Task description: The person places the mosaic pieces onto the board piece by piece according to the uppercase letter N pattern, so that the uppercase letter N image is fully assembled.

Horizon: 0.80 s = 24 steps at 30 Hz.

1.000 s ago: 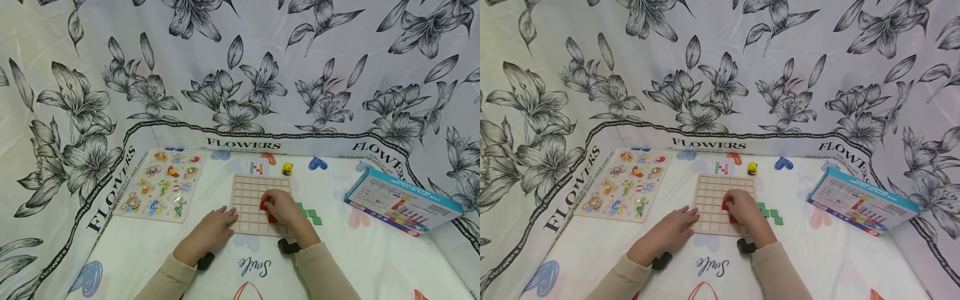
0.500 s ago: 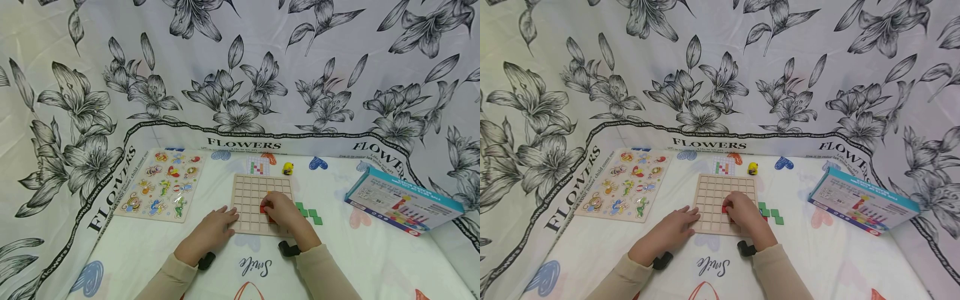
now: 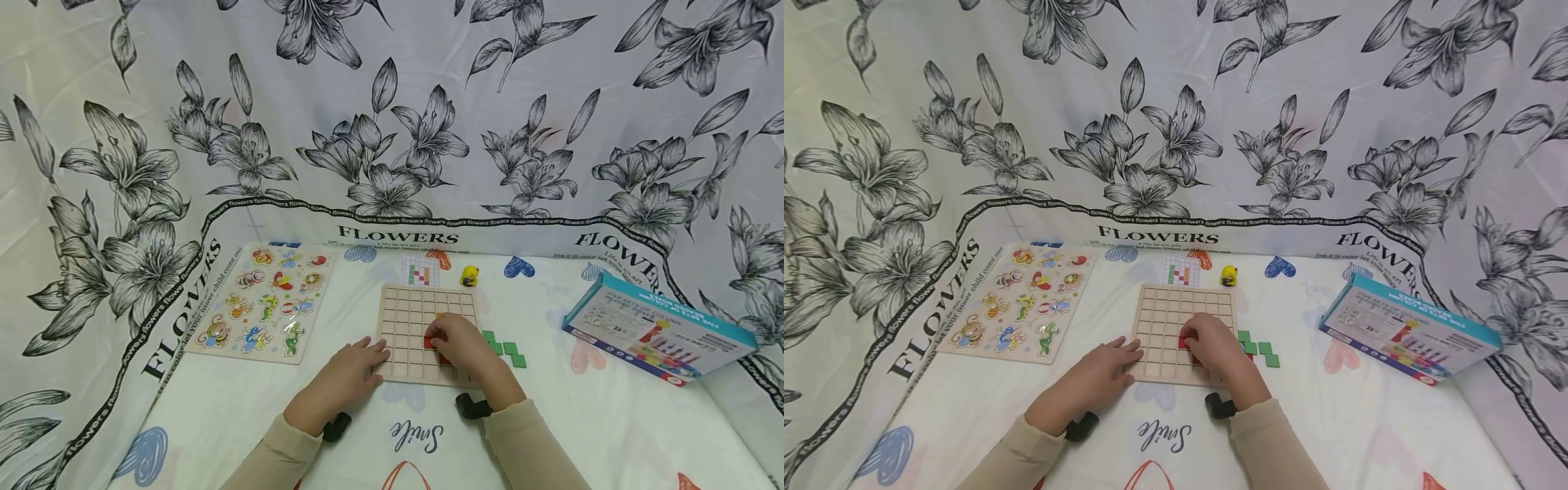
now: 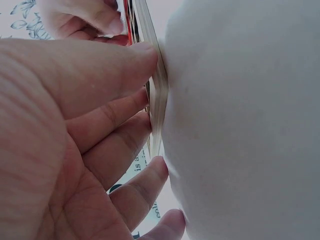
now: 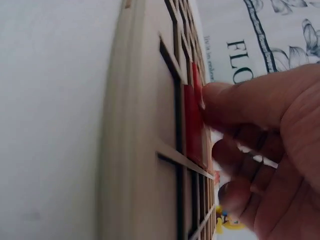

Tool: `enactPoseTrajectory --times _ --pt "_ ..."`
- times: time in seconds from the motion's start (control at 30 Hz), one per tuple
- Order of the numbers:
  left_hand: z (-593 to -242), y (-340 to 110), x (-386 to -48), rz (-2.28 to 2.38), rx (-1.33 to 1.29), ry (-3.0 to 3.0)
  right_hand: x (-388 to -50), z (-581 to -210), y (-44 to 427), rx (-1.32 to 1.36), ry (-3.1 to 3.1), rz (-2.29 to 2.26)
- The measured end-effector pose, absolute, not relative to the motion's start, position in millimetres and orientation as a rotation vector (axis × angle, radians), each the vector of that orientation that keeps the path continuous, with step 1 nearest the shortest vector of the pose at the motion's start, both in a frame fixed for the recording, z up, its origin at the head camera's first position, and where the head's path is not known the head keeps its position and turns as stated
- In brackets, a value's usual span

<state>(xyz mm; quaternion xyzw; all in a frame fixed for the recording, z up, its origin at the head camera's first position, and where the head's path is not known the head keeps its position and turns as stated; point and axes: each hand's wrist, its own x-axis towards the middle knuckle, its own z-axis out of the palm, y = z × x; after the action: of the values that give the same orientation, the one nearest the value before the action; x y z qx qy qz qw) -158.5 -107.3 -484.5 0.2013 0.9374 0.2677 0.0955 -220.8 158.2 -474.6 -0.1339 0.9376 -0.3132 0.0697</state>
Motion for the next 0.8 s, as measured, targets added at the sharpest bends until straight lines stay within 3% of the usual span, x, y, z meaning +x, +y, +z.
enactPoseTrajectory --times 0.3,0.57,0.8 --pt "-483 -108 -159 0.802 0.608 2.770 -214 -432 210 -0.272 2.942 -1.099" --pt "-485 -109 -158 0.798 0.591 2.764 -190 -468 252 -0.100 2.840 -0.903" --pt "-483 -109 -158 0.808 0.600 2.770 -174 -477 262 -0.044 2.824 -0.871"
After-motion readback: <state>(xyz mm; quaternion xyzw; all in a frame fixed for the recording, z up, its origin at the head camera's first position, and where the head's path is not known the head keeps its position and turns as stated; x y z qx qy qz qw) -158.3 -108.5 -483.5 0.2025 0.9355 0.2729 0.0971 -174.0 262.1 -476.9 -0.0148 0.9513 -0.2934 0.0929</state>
